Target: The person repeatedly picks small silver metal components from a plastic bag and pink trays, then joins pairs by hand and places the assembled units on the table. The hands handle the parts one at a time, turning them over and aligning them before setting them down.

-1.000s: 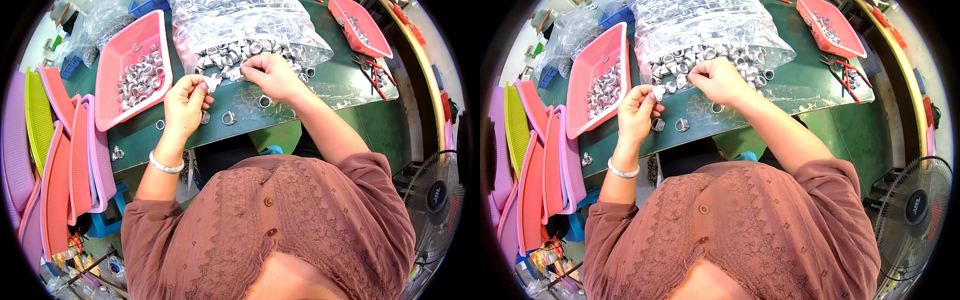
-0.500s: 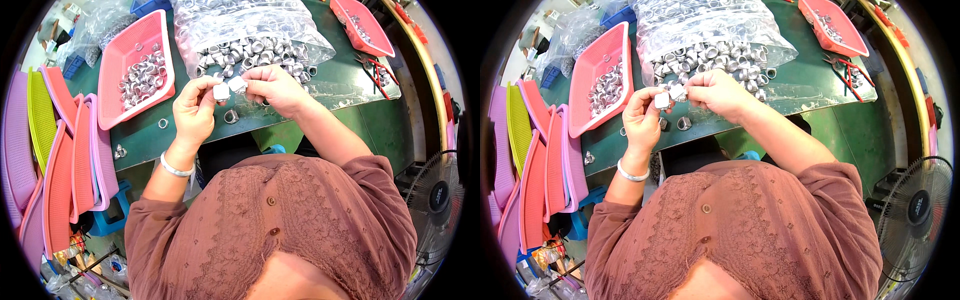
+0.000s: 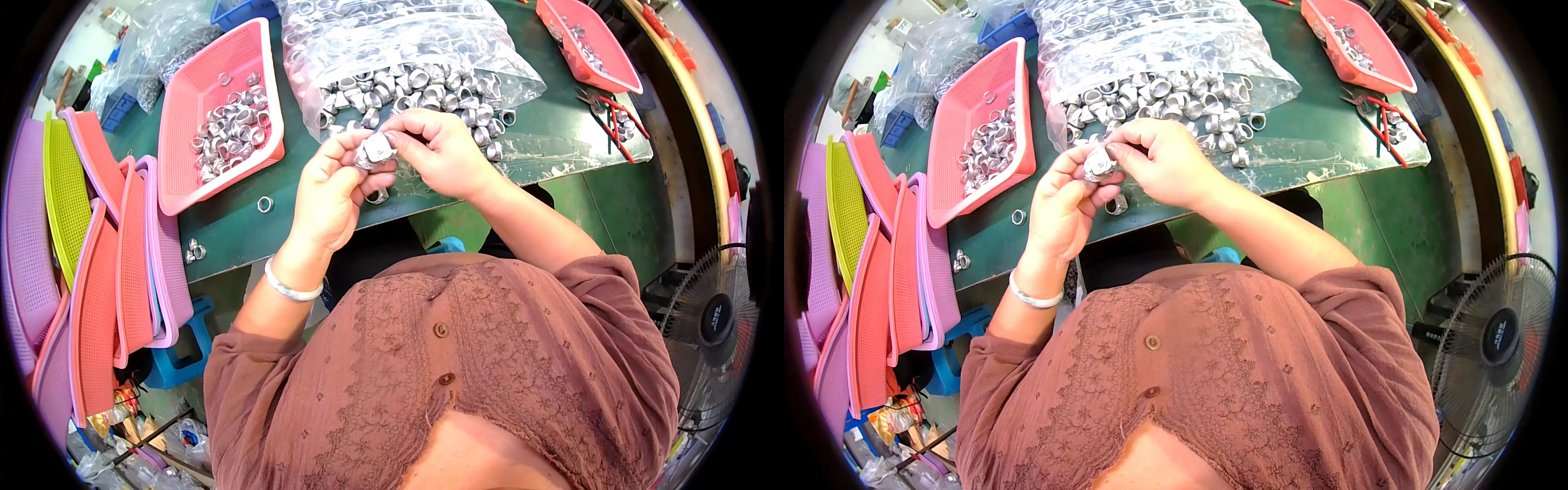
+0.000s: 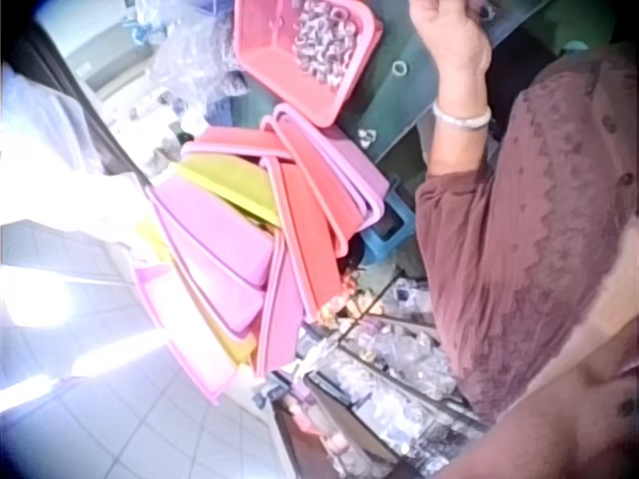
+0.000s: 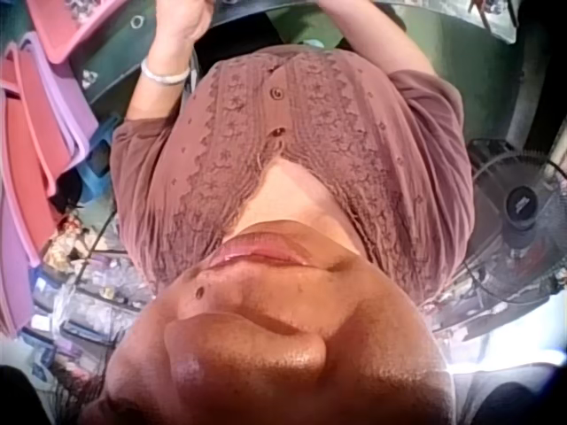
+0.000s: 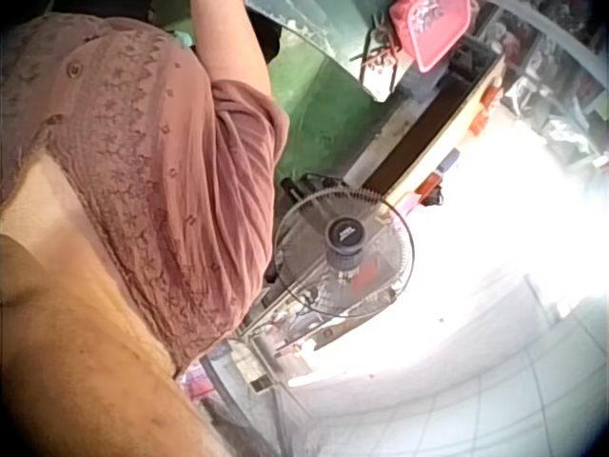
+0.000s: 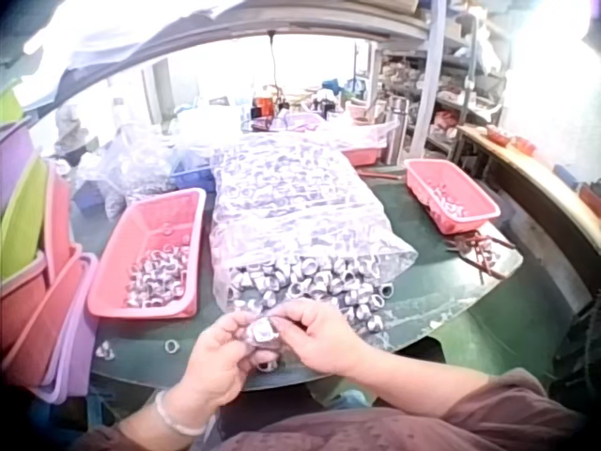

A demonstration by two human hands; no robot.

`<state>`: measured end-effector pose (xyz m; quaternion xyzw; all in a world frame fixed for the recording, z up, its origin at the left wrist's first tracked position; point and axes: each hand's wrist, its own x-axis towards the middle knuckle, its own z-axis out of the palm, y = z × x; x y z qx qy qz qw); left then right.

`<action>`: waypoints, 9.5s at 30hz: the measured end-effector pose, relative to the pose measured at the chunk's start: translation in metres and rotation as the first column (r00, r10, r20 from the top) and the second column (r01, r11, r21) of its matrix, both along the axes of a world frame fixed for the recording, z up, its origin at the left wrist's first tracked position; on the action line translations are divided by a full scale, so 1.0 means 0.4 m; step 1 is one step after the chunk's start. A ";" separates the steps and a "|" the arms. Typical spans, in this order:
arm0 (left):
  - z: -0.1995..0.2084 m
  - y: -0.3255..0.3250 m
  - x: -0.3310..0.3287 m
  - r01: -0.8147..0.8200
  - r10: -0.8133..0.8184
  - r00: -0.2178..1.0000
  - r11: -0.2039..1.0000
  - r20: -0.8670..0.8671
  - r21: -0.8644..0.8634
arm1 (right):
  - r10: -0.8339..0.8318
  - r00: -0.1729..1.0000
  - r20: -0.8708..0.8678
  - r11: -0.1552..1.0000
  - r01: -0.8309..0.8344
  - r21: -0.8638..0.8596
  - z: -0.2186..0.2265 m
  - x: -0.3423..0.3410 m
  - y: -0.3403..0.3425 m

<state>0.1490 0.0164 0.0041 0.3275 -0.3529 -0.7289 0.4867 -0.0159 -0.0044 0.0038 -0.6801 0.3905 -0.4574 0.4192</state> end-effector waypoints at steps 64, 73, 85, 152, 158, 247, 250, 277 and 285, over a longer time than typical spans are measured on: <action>0.032 -0.035 0.055 -0.111 0.153 0.976 0.961 0.154 -0.252 | -0.120 0.980 -0.162 0.781 -0.008 -0.624 0.009 -0.008 -0.021; 0.099 -0.148 0.264 0.388 0.922 -0.217 0.382 0.320 -0.839 | -0.354 0.693 -0.628 0.819 -0.095 -0.566 -0.003 -0.011 -0.118; -0.004 -0.125 0.044 0.598 0.560 -0.178 0.715 0.809 -0.363 | -0.429 0.514 -0.742 0.821 -0.120 -0.558 -0.041 0.074 -0.187; 0.096 -0.103 0.191 0.231 0.813 0.102 0.541 0.573 -0.808 | -0.411 0.599 -0.687 0.811 -0.105 -0.576 -0.034 -0.022 -0.151; 0.017 -0.095 0.020 0.413 0.448 0.356 0.711 0.820 -0.569 | -0.399 0.657 -0.639 0.815 -0.065 -0.576 -0.038 -0.011 -0.178; 0.108 -0.171 0.259 0.109 0.847 -0.205 0.518 0.490 -0.849 | -0.376 0.696 -0.612 0.860 0.015 -0.510 -0.030 -0.115 -0.077; 0.117 -0.146 0.221 0.396 0.942 -0.170 0.335 0.291 -0.855 | -0.400 0.643 -0.652 0.841 -0.025 -0.541 -0.018 -0.098 -0.066; -0.006 -0.143 -0.031 0.152 -0.126 0.981 0.971 0.147 -0.183 | -0.176 0.984 0.002 0.976 0.174 0.128 -0.007 -0.086 -0.052; 0.004 -0.099 -0.054 0.191 -0.212 0.976 0.939 -0.046 -0.285 | 0.028 0.917 0.397 0.999 -0.036 0.012 0.014 -0.077 -0.028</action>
